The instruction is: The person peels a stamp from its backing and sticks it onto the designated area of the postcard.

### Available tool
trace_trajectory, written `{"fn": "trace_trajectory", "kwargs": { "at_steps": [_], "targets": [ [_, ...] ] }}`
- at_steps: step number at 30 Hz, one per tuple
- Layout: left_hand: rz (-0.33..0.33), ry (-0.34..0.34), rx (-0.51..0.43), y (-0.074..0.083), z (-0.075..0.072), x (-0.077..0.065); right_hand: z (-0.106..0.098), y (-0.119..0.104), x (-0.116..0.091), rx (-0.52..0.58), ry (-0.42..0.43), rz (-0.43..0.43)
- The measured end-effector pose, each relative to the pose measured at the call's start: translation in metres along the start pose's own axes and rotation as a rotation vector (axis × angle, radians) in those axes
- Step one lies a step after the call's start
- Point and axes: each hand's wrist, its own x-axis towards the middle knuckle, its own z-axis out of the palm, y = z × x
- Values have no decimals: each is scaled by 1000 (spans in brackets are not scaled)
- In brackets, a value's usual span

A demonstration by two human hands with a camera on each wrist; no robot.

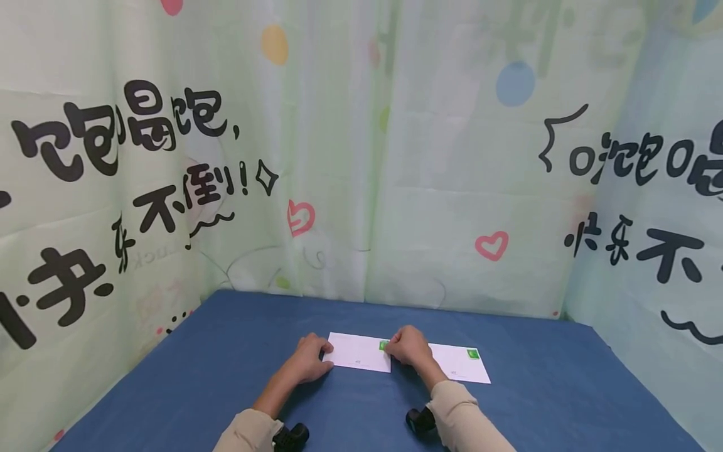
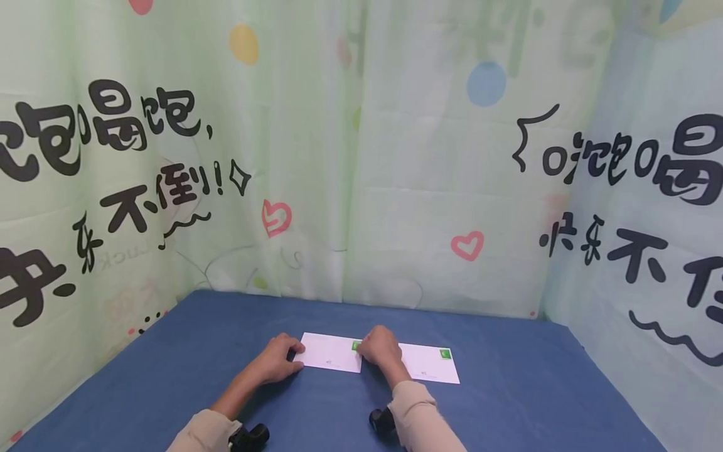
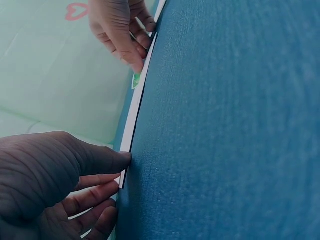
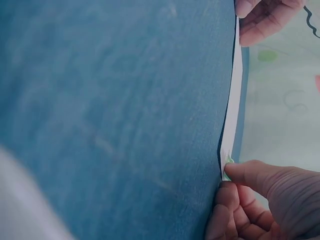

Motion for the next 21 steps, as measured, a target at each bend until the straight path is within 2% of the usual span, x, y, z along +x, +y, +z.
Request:
{"fn": "trace_trajectory", "kwargs": {
  "at_steps": [4, 14, 21],
  "targets": [
    [-4, 2, -5, -1, 0, 1, -2, -2, -2, -7, 0, -41],
    [6, 0, -2, -1, 0, 2, -8, -4, -1, -65, 7, -76],
    [17, 0, 19, -2, 0, 2, -8, -4, 0, -55, 15, -131]
  ]
}}
